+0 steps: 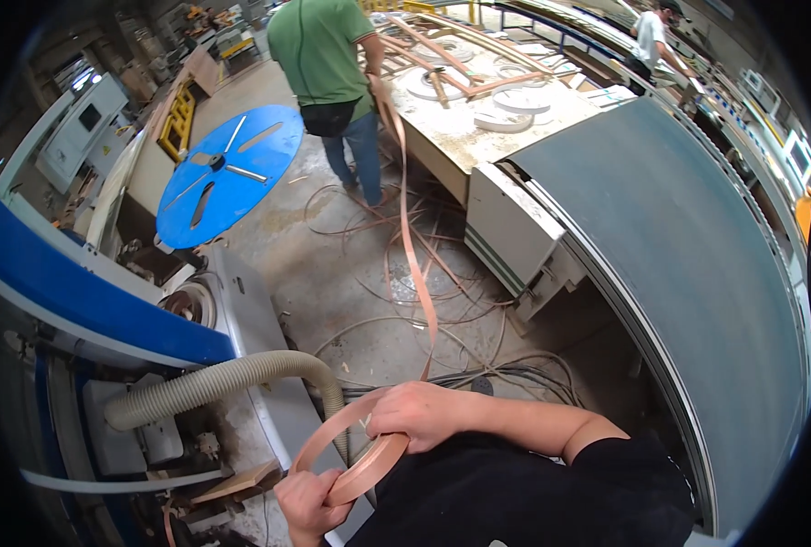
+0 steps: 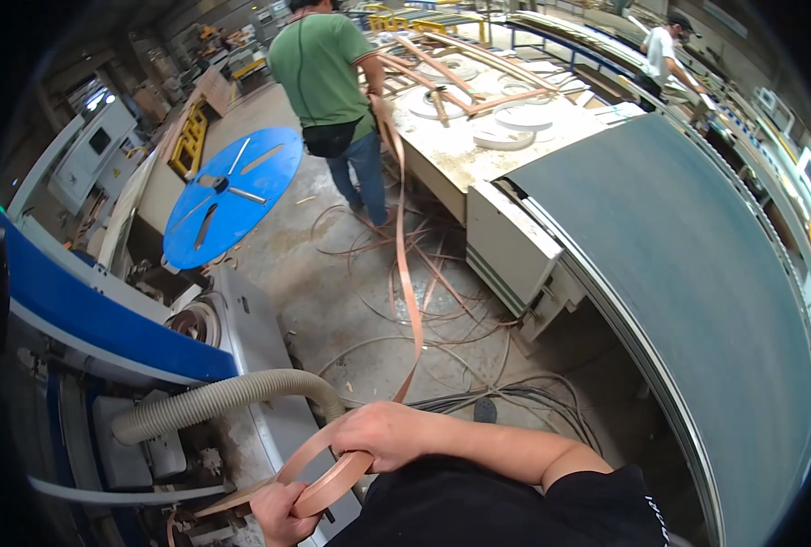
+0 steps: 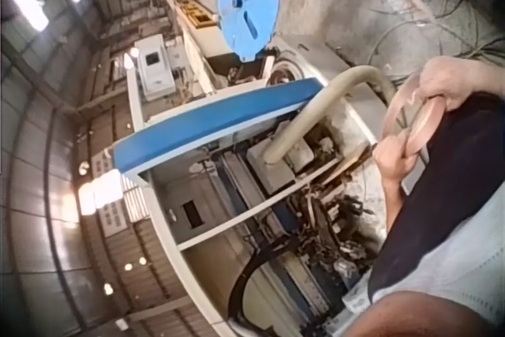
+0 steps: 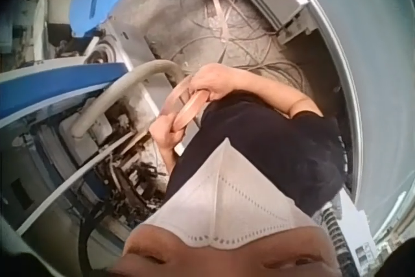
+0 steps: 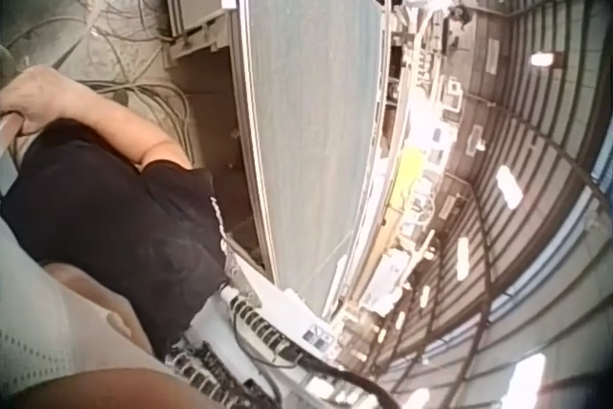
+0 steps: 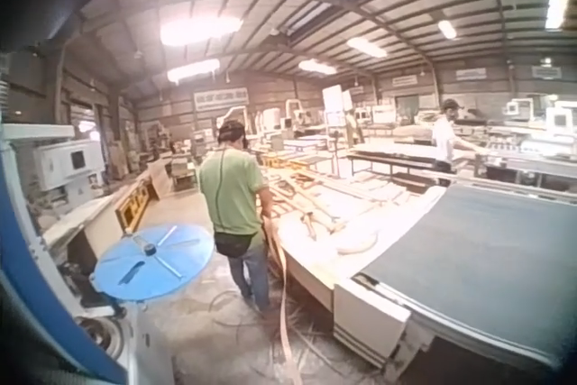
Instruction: Preparing and holding a roll of edge banding material in a furniture factory.
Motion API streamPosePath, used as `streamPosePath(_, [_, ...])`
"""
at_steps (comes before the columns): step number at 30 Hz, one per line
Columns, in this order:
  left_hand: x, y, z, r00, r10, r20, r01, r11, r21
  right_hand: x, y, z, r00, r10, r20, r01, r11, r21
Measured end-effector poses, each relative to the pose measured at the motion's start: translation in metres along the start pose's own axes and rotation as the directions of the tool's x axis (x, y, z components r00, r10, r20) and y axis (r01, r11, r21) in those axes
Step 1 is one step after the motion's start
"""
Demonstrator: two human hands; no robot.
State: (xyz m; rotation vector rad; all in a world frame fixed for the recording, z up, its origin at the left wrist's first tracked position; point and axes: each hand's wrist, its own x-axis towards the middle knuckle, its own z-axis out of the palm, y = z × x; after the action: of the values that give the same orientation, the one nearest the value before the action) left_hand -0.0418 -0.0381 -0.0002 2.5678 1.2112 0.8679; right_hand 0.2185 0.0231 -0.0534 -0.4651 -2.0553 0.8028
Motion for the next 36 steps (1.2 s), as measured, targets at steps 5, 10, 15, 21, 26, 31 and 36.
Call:
streamPosePath(5, [-0.012,-0.034,-0.004,1.0,-0.007,0.03,0.012,0.984,-0.18,0.008,-0.023,0.017,0.989,0.13,0.071,-0.122,0.986,-0.118])
streamPosePath(10, [0.004,-0.021,-0.004,0.991,0.057,0.12,-0.028,0.973,-0.23,0.013,-0.036,0.036,0.98,0.19,0.052,-0.165,0.937,-0.308])
streamPosePath(15, [-0.017,-0.044,0.015,0.976,0.167,0.137,-0.147,0.978,-0.145,0.014,-0.05,0.047,0.983,0.179,-0.044,-0.185,0.955,-0.233])
streamPosePath(21, [-0.036,-0.066,0.0,0.966,0.256,0.039,-0.238,0.939,-0.249,0.007,-0.05,0.035,0.993,0.038,-0.109,-0.074,0.934,-0.349])
streamPosePath(26, [-0.034,-0.067,-0.006,0.973,0.232,0.018,-0.218,0.936,-0.278,-0.001,-0.046,0.051,0.99,0.138,-0.016,-0.134,0.925,-0.356])
streamPosePath(31, [-0.02,-0.03,-0.009,0.994,0.102,0.024,-0.086,0.923,-0.375,0.005,-0.054,0.064,0.99,0.139,-0.003,-0.127,0.892,-0.433])
streamPosePath(36, [-0.04,-0.044,0.005,0.985,0.149,0.084,-0.128,0.969,-0.213,0.015,-0.067,0.065,0.992,0.117,-0.045,-0.125,0.941,-0.313])
